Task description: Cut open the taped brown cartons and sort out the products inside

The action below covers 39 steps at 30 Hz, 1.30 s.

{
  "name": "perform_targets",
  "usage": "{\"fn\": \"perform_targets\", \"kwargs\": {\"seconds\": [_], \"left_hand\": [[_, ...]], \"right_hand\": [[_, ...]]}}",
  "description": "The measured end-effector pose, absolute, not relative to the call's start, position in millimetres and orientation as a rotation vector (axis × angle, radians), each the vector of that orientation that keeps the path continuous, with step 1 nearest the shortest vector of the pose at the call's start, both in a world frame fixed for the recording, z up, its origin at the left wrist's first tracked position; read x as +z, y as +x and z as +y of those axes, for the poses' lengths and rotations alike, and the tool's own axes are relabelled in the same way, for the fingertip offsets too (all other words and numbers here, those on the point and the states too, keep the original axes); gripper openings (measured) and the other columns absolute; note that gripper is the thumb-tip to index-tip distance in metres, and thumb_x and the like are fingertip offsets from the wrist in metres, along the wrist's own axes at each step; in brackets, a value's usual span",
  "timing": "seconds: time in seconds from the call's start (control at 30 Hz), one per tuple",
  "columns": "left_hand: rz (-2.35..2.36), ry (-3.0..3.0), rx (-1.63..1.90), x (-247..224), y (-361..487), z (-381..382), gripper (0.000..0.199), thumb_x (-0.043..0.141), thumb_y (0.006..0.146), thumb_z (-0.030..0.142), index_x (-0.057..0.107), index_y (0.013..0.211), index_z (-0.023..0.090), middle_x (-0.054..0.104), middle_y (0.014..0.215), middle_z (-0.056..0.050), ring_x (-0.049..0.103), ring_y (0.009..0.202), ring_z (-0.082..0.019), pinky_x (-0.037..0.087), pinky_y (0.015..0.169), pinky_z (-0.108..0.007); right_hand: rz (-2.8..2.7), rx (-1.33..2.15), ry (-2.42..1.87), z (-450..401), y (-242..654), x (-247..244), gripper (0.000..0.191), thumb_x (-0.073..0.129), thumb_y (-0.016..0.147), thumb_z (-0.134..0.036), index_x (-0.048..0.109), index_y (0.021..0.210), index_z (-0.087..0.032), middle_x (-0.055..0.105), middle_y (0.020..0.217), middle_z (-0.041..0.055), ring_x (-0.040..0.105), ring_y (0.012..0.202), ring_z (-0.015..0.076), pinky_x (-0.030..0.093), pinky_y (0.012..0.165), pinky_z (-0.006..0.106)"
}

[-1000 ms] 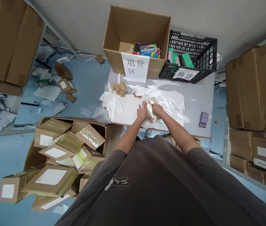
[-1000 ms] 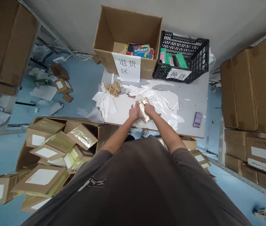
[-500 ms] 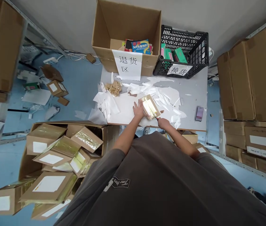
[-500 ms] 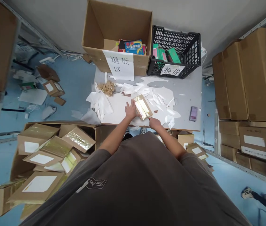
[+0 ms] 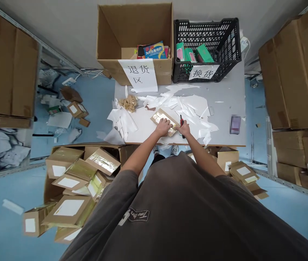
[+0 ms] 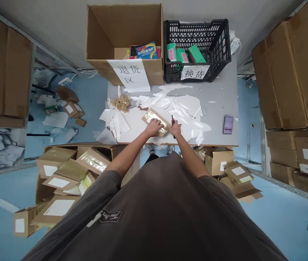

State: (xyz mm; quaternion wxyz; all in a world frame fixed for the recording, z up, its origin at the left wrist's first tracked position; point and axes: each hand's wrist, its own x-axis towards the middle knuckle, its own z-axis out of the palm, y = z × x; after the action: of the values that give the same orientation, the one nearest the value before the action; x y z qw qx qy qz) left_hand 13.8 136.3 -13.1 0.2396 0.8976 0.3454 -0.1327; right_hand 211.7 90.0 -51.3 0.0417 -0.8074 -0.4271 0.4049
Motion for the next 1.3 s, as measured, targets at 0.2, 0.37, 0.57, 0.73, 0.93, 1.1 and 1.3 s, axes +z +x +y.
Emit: {"fn": "perform_targets", "kwargs": {"seconds": [0.2, 0.37, 0.57, 0.73, 0.93, 1.1, 1.3], "left_hand": [[1.21, 2.365, -0.416, -13.4, 10.4, 117.3, 0.065, 0.074, 0.088, 0.02, 0.063, 0.151, 0.016, 0.033, 0.181, -0.015, 0.025, 0.169, -0.039, 0.032, 0.132, -0.053], [1.313, 2.265, -0.467, -13.3, 9.9, 107.6, 0.075, 0.076, 0.09, 0.02, 0.052, 0.161, 0.013, 0.03, 0.182, -0.018, 0.026, 0.17, -0.038, 0.034, 0.132, -0.053], [1.403, 2.2, -0.475, -8.4, 12.7, 112.0, 0.104, 0.088, 0.085, 0.022, 0.034, 0.171, 0.004, 0.05, 0.168, -0.029, 0.034, 0.167, -0.036, 0.041, 0.128, -0.041], [1.42, 2.231, -0.465, -4.4, 13.6, 111.5, 0.098, 0.09, 0.086, 0.026, 0.041, 0.168, 0.006, 0.053, 0.166, -0.027, 0.039, 0.165, -0.035, 0.045, 0.125, -0.039], [1.429, 2.238, -0.352, -4.2, 5.1, 127.6, 0.065, 0.074, 0.101, 0.046, 0.054, 0.16, 0.026, 0.053, 0.169, -0.015, 0.047, 0.159, -0.034, 0.044, 0.126, -0.048], [1.392, 2.263, -0.462, -20.8, -5.3, 153.2, 0.087, 0.074, 0.098, 0.054, 0.038, 0.174, 0.034, 0.033, 0.182, -0.008, 0.018, 0.172, -0.036, 0.022, 0.137, -0.057], [1.35, 2.356, -0.375, -37.3, -10.2, 151.1, 0.073, 0.048, 0.109, 0.05, 0.033, 0.176, 0.025, 0.038, 0.179, -0.015, 0.018, 0.172, -0.036, 0.016, 0.137, -0.06]], "right_hand": [[-1.495, 1.271, -2.319, 126.7, 201.2, -49.5, 0.06, 0.084, 0.086, -0.043, 0.05, 0.129, -0.022, 0.076, 0.122, 0.0166, 0.07, 0.112, 0.0355, 0.054, 0.095, 0.042], [-1.707, 1.294, -2.074, 103.9, 211.3, -42.4, 0.033, 0.045, 0.112, -0.052, 0.055, 0.129, -0.025, 0.078, 0.107, 0.0089, 0.074, 0.106, 0.0327, 0.055, 0.091, 0.039], [-1.745, 1.727, -1.923, 65.9, 230.7, -39.3, 0.034, 0.039, 0.115, -0.048, 0.062, 0.113, -0.023, 0.07, 0.074, -0.001, 0.066, 0.057, 0.0187, 0.055, 0.069, 0.029], [-1.787, 1.94, -1.822, 52.0, 232.0, -36.2, 0.035, 0.049, 0.112, -0.05, 0.067, 0.101, -0.022, 0.071, 0.072, 0.001, 0.065, 0.057, 0.0189, 0.056, 0.068, 0.03], [-1.764, 1.689, -1.97, 22.6, 244.1, -24.6, 0.039, 0.043, 0.113, -0.051, 0.071, 0.112, -0.024, 0.079, 0.096, 0.0059, 0.074, 0.088, 0.0255, 0.057, 0.083, 0.034], [-1.789, 1.437, -2.121, 20.7, 250.4, -12.1, 0.049, 0.031, 0.117, -0.054, 0.07, 0.133, -0.03, 0.079, 0.124, 0.0062, 0.072, 0.114, 0.0294, 0.053, 0.089, 0.033], [-2.026, 1.267, -2.033, 45.0, 233.3, -14.7, 0.04, 0.046, 0.115, -0.053, 0.068, 0.138, -0.03, 0.077, 0.131, 0.0059, 0.07, 0.117, 0.0265, 0.049, 0.093, 0.03]]}}
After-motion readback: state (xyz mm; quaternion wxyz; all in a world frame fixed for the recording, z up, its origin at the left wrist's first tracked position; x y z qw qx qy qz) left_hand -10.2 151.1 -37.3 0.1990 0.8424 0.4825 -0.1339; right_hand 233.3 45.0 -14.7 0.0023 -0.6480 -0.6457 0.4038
